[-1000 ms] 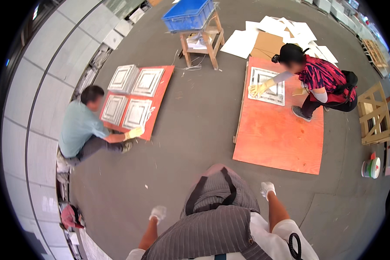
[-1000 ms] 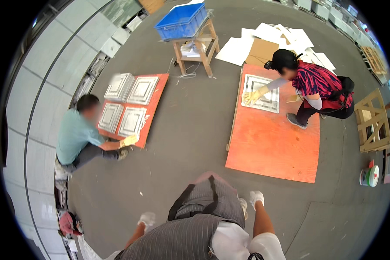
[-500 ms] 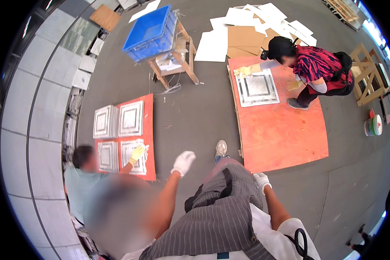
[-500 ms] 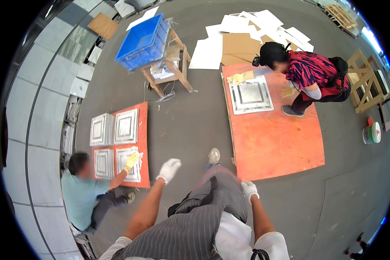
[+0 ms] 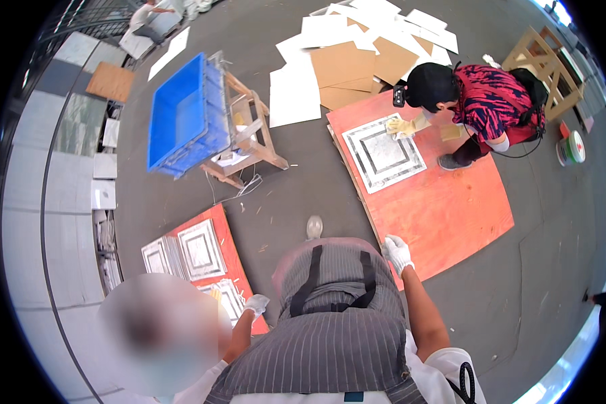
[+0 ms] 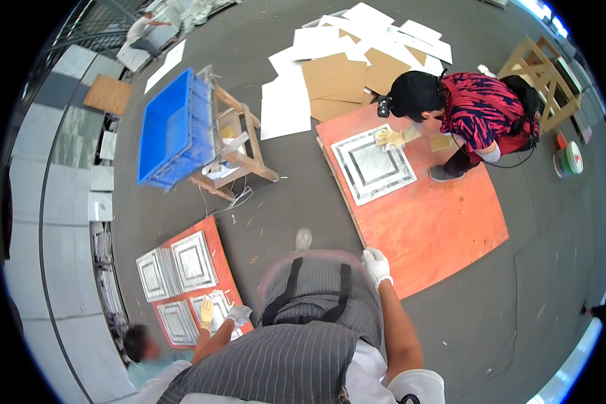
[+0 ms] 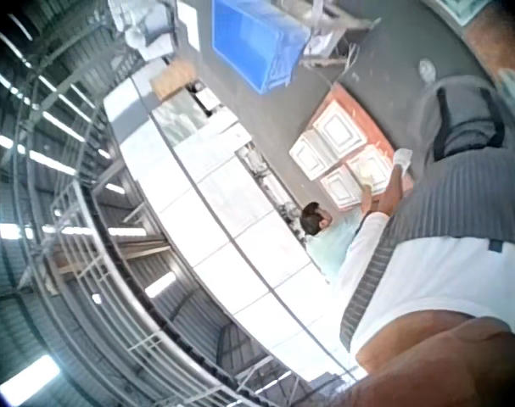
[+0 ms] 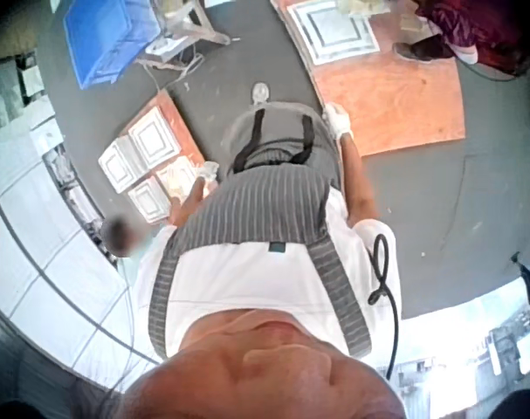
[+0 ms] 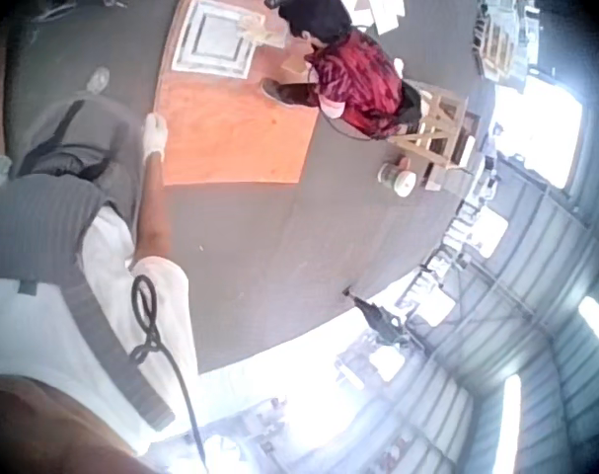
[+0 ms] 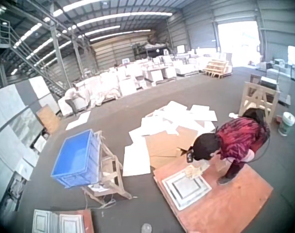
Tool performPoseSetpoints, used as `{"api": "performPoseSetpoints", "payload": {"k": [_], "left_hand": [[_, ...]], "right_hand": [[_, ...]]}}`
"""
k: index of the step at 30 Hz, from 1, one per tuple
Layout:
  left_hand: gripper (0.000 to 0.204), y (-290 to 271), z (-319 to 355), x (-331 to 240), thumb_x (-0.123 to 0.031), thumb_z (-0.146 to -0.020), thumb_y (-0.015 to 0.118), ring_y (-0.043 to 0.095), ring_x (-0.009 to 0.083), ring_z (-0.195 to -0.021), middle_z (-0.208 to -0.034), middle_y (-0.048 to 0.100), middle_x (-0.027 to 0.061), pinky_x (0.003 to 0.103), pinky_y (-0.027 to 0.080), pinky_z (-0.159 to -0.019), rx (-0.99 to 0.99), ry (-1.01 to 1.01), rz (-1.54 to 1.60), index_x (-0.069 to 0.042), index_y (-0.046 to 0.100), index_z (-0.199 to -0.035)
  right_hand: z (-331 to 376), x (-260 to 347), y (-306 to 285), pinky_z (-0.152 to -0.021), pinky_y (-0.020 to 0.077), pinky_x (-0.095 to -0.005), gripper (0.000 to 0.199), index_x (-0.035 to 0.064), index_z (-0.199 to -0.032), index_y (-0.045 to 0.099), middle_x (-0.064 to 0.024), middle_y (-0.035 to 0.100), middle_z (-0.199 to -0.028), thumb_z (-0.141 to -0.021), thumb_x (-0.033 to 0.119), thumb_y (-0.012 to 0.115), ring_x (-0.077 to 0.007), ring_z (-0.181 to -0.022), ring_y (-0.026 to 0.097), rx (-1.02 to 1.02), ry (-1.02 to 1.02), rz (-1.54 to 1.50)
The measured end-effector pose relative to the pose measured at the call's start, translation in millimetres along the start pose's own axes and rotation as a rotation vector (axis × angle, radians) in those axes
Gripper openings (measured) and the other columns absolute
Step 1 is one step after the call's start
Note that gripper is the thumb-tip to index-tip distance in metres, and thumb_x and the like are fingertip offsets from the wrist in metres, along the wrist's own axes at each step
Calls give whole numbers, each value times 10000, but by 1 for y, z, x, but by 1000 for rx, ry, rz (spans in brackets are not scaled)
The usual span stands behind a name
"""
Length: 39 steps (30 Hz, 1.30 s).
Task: The person picks up square tiles from a workbench, walks to the floor, and places them into a geometric pattern. The person repeats this process multiple times, carrying tiles one at a time and aligning them with the existing layout.
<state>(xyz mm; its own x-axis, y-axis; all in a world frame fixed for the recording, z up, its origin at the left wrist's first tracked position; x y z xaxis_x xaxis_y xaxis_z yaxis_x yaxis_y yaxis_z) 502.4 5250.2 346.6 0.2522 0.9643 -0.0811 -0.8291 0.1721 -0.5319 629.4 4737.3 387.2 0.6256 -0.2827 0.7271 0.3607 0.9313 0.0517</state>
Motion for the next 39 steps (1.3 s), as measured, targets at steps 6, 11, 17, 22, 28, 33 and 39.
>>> {"api": "performPoseSetpoints", "payload": {"k": [6, 11, 17, 22, 28, 33, 39], "left_hand": [[232, -133, -107, 82, -117, -817, 543, 600, 345, -1049, -1057, 660, 154, 414, 477, -904, -141, -78, 466, -35, 664, -998], [386, -349, -183, 99, -307, -845, 572, 589, 317, -1097, -1151, 637, 168, 366, 441, -958, -312, -5, 601, -41, 647, -1115], [469, -490, -266, 57, -352, -821, 589, 553, 313, -1157, -1205, 605, 178, 358, 416, -986, -313, 112, 392, -36, 614, -1165], [463, -503, -301, -23, -370, -839, 568, 541, 332, -1162, -1217, 598, 175, 373, 414, -997, -121, 280, 203, -44, 614, -1165], [445, -488, -318, -81, -367, -848, 561, 537, 334, -1164, -1215, 597, 173, 388, 407, -1006, -64, 289, 172, -56, 621, -1161], [440, -502, -360, -120, -351, -839, 564, 549, 339, -1146, -1192, 608, 182, 383, 412, -994, 43, 215, 113, -48, 625, -1152], [453, -520, -441, -174, -349, -853, 560, 556, 318, -1149, -1198, 608, 181, 362, 419, -985, 17, 242, 94, -31, 605, -1171]], "right_hand": [[-77, -149, -28, -412, 350, -263, 210, 15, -905, 651, -34, 567, -644, -878, 201, 557, -113, -468, 493, -222, 169, 214], [-50, -107, 34, -458, 398, -292, 182, 76, -827, 642, -27, 565, -685, -891, 220, 552, -120, -543, 532, -437, 357, -161], [-79, -10, 125, -923, 447, -310, 392, -16, -1158, 619, -141, 676, -1072, -897, 275, 597, -221, -1021, 615, -470, 40, 148], [-93, -45, 128, -848, 480, -304, 343, 11, -1136, 638, -130, 679, -1009, -890, 250, 618, -204, -937, 630, -561, 103, 101], [-134, -133, 85, -596, 483, -273, 294, -11, -1091, 632, -32, 643, -812, -908, 213, 578, -110, -647, 570, -600, 265, 25], [-180, -65, 42, -506, 438, -250, 277, 23, -1100, 620, -11, 597, -738, -918, 225, 566, -95, -577, 534, -600, 267, -278], [-247, -23, 29, -652, 478, -260, 352, 12, -1126, 617, -46, 630, -823, -938, 297, 530, -113, -702, 581, -566, 317, -330]]}}
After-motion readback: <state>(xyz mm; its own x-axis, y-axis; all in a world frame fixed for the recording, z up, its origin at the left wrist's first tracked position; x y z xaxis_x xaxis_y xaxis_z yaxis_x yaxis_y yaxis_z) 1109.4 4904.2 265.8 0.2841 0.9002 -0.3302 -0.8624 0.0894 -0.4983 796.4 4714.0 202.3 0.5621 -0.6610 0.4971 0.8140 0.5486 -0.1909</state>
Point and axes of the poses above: each hand's wrist, its own z-axis away from the middle knuckle, its own y-axis out of the palm, x = y × z, the point moved 3 cm from there along -z, towards the middle knuckle
